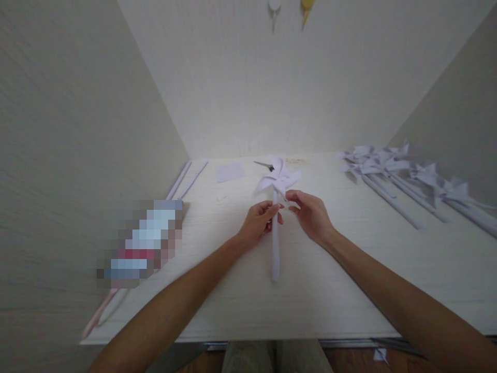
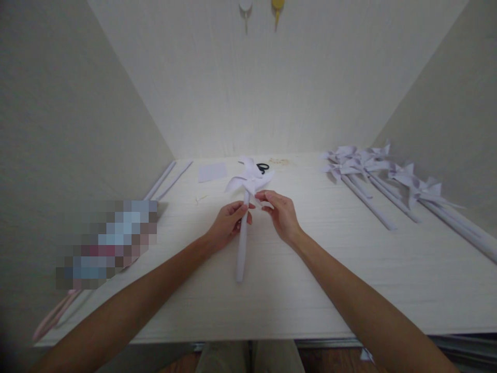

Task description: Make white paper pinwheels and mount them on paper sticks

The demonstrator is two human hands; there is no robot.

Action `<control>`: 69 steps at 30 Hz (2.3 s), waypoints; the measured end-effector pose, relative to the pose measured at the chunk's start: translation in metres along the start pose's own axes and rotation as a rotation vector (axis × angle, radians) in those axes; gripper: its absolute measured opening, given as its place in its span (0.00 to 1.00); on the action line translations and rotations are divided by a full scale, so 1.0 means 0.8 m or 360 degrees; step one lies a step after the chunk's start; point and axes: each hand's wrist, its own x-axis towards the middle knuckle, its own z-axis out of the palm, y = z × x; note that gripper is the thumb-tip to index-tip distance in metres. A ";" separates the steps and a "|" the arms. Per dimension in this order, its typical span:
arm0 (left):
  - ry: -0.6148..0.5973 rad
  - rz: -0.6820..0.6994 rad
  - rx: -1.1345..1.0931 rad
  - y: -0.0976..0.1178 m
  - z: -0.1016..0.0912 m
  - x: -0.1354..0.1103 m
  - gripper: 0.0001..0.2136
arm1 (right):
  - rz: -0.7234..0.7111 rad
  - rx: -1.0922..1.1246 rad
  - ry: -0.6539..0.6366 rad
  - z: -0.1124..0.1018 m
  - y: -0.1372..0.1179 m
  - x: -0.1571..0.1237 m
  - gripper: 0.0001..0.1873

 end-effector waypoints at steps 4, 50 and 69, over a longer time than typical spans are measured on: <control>0.0057 0.0013 0.0013 0.000 0.000 0.001 0.15 | -0.0015 -0.0064 0.0026 0.001 0.002 -0.001 0.05; 0.0197 0.0209 -0.0251 0.002 -0.007 0.003 0.15 | -0.0217 -0.1306 -0.0484 0.032 0.009 -0.046 0.14; 0.0217 0.0253 -0.0091 0.001 -0.006 0.004 0.15 | -0.0213 -0.1381 -0.0470 0.033 0.011 -0.047 0.15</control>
